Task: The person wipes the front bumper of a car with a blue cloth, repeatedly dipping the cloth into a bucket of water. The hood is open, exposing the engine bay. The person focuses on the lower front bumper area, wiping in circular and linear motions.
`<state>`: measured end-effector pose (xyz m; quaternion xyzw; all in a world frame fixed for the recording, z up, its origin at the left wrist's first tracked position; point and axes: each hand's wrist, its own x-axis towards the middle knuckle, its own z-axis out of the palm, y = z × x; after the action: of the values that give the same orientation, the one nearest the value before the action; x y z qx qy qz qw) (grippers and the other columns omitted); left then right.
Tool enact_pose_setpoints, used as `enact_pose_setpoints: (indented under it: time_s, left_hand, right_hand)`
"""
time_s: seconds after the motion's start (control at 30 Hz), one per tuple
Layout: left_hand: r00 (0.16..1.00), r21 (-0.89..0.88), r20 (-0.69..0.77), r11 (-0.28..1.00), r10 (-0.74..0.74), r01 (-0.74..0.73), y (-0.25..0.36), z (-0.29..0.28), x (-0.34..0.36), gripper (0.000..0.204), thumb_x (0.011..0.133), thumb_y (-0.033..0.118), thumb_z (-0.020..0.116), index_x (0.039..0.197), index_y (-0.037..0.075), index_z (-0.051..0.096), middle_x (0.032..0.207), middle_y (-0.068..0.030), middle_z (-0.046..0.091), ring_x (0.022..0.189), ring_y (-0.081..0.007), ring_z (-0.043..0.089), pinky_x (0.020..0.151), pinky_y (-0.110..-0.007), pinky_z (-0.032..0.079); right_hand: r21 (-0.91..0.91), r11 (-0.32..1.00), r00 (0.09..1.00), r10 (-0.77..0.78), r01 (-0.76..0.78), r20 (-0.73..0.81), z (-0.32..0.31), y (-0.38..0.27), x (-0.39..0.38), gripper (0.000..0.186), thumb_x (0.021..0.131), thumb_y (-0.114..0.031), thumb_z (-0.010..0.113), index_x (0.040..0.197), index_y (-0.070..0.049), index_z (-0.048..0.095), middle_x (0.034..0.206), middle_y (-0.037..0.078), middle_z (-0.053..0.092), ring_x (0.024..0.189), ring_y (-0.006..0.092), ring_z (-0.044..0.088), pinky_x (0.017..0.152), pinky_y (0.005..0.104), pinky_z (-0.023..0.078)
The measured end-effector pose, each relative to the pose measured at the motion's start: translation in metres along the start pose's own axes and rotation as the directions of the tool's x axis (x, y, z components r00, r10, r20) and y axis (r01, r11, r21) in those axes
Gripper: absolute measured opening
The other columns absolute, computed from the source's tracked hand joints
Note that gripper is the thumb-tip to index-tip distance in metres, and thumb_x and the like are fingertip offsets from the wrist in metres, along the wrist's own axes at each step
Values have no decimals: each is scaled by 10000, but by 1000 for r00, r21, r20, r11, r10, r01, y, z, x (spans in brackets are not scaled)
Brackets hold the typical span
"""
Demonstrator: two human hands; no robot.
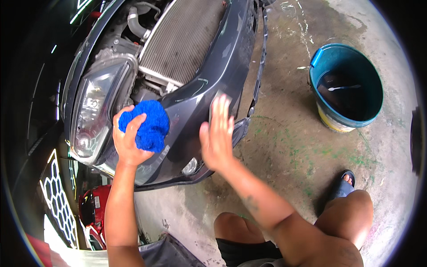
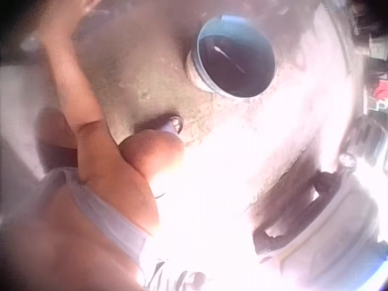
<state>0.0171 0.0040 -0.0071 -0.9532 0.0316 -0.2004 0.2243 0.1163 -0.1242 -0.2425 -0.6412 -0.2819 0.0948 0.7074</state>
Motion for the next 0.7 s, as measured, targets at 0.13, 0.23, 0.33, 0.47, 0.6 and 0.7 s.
enact_pose_setpoints:
  time_s: [0.13, 0.23, 0.33, 0.47, 0.6, 0.7]
  left_hand:
    - [999, 6, -42, 1000, -29, 30, -7, -2, -8, 887, 541, 315, 1004, 1382, 240, 735, 1438, -256, 662, 1269, -486, 678, 1041, -577, 595]
    - [1000, 20, -6, 999, -31, 31, -6, -4, -13, 898, 519, 318, 1014, 1371, 244, 741, 1436, -255, 663, 1262, -482, 681, 1039, -574, 597]
    - [998, 18, -12, 998, -54, 54, -6, -2, -18, 913, 514, 341, 1022, 1377, 257, 736, 1439, -248, 663, 1261, -479, 683, 1031, -572, 599]
    - [999, 33, 1, 998, -45, 45, -8, -6, -15, 897, 520, 351, 1027, 1366, 261, 742, 1435, -240, 667, 1259, -474, 684, 1023, -569, 602]
    - [999, 1, -20, 1000, -28, 28, -7, -8, -10, 888, 521, 341, 1033, 1356, 258, 741, 1424, -230, 673, 1245, -474, 683, 999, -567, 596]
    - [997, -27, -13, 997, -73, 73, -3, -3, -10, 826, 543, 335, 1033, 1311, 265, 737, 1417, -217, 664, 1239, -471, 683, 996, -565, 592]
  right_hand:
    - [83, 992, 982, 106, -94, -157, -43, 15, 139, 765, 1242, -504, 317, 1824, -25, 184, 1918, 216, 119, 1778, 402, 92, 1379, 704, 119]
    - [81, 996, 986, 53, -41, -157, -22, 4, 89, 773, 1241, -474, 319, 1834, -22, 115, 1920, 233, 68, 1779, 427, 56, 1378, 704, 96]
    - [-7, 1000, 998, 29, -29, 55, -11, -15, 20, 745, 1237, -389, 328, 1837, -19, 86, 1920, 246, 37, 1780, 437, 12, 1370, 727, 54]
    - [-8, 999, 986, 44, -46, -163, -44, 22, 170, 735, 1239, -488, 269, 1821, -42, 218, 1913, 215, 152, 1772, 448, 84, 1360, 757, 93]
    - [240, 971, 966, 63, -1, -251, -146, 74, 269, 711, 1223, -514, 381, 1702, 1, 488, 1760, 265, 488, 1660, 363, 448, 1357, 508, 346]
    - [-5, 995, 836, -90, 103, -541, -199, 121, 213, 686, 1208, -511, 437, 1659, -11, 569, 1684, 277, 581, 1575, 363, 561, 1312, 444, 401]
